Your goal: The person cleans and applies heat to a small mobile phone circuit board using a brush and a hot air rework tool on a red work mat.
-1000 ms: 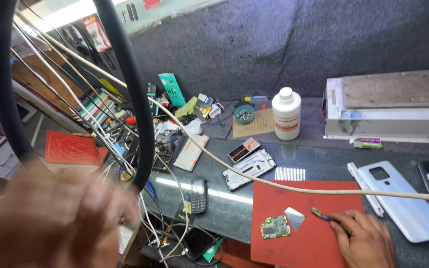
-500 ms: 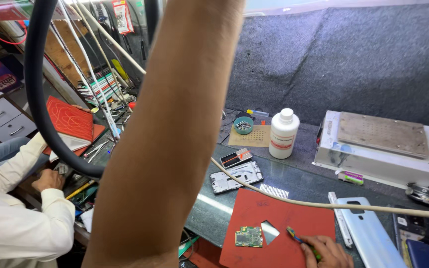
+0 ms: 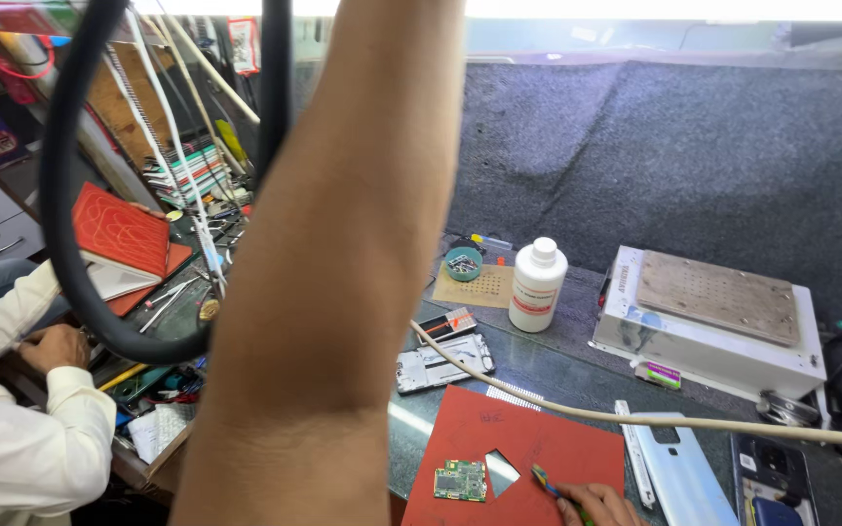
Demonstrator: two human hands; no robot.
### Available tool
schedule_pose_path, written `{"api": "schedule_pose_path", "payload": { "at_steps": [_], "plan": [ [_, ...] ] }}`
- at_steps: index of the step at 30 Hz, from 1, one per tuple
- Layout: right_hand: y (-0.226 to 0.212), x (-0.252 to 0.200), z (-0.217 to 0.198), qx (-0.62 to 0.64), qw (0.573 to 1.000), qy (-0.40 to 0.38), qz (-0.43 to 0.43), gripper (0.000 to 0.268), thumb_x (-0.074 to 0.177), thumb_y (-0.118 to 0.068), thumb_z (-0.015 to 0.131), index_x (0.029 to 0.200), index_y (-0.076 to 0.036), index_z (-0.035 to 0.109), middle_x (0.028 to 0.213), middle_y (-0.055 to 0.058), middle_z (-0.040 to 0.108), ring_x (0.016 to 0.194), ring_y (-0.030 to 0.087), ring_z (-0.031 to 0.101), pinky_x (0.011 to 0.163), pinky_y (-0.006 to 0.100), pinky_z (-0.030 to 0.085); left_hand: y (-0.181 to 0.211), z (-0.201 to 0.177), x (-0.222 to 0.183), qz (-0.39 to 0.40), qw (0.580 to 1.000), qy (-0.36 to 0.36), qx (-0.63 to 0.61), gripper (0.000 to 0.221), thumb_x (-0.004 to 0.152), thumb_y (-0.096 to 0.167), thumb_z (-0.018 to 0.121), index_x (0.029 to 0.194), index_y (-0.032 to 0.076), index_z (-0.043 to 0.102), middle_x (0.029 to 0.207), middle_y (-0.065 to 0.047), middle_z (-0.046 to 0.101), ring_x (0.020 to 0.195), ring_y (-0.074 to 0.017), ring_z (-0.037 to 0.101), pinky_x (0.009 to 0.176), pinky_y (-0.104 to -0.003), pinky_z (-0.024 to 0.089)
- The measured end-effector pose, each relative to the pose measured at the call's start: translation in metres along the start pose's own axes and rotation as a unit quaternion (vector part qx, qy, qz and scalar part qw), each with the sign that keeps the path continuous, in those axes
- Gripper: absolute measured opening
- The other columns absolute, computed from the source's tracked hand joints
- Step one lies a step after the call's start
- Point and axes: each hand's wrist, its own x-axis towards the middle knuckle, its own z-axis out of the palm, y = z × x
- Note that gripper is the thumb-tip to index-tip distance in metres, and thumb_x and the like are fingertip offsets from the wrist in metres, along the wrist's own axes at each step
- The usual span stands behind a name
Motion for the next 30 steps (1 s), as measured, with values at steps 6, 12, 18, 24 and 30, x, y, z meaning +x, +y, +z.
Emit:
{"api": "schedule_pose_path", "payload": {
  "at_steps": [6, 12, 18, 24, 30],
  "plan": [
    [-0.011, 0.005, -0.005, 0.005, 1.000, -0.021, 0.011, 0.024, 0.074, -0.032, 0.084, 0.098, -0.026, 0.085, 0.084, -0.002, 0.075, 0.080, 0.015, 0.077, 0.075, 0.035, 0.063, 0.026, -0.002, 0.018, -0.014, 1.000, 0.019, 0.007, 0.025, 0.094, 0.036, 0.075, 0.104, 0.014, 0.069, 0.090, 0.003, 0.069, 0.085, -0.0118, 0.065, 0.084, -0.030, 0.054],
    [-0.060, -0.002, -0.041, 0.020, 0.996, -0.010, 0.087, 0.024, 0.073, -0.033, 0.085, 0.096, -0.027, 0.085, 0.088, -0.004, 0.075, 0.089, 0.013, 0.075, 0.084, 0.037, 0.058, 0.026, -0.015, 0.007, -0.030, 0.998, 0.044, -0.023, 0.027, 0.097, 0.037, 0.073, 0.104, 0.012, 0.068, 0.089, 0.001, 0.069, 0.084, -0.0119, 0.064, 0.083, -0.029, 0.054],
    [-0.107, 0.000, -0.095, 0.054, 0.997, 0.020, 0.052, 0.019, 0.077, -0.025, 0.076, 0.095, -0.022, 0.081, 0.096, -0.001, 0.074, 0.096, 0.022, 0.070, 0.084, 0.041, 0.051, 0.011, -0.058, -0.019, -0.031, 0.990, 0.077, -0.113, 0.029, 0.100, 0.038, 0.070, 0.104, 0.010, 0.067, 0.088, 0.000, 0.068, 0.082, -0.0120, 0.063, 0.083, -0.029, 0.053],
    [-0.135, -0.004, -0.123, 0.067, 0.997, 0.040, 0.029, 0.015, 0.083, -0.022, 0.072, 0.095, -0.015, 0.078, 0.098, 0.002, 0.072, 0.096, 0.027, 0.067, 0.085, 0.043, 0.048, 0.003, -0.102, -0.014, 0.001, 0.948, 0.095, -0.304, 0.031, 0.103, 0.039, 0.067, 0.104, 0.008, 0.066, 0.088, -0.001, 0.067, 0.081, -0.0121, 0.063, 0.082, -0.028, 0.052],
    [-0.151, -0.006, -0.134, 0.032, 0.998, 0.045, 0.011, 0.015, 0.084, -0.020, 0.072, 0.096, -0.013, 0.078, 0.096, 0.006, 0.071, 0.094, 0.031, 0.066, 0.082, 0.044, 0.046, 0.004, -0.162, -0.058, 0.032, 0.837, 0.054, -0.543, 0.035, 0.106, 0.040, 0.065, 0.105, 0.006, 0.066, 0.087, -0.002, 0.066, 0.080, -0.0122, 0.062, 0.081, -0.027, 0.051]
  ]
}}
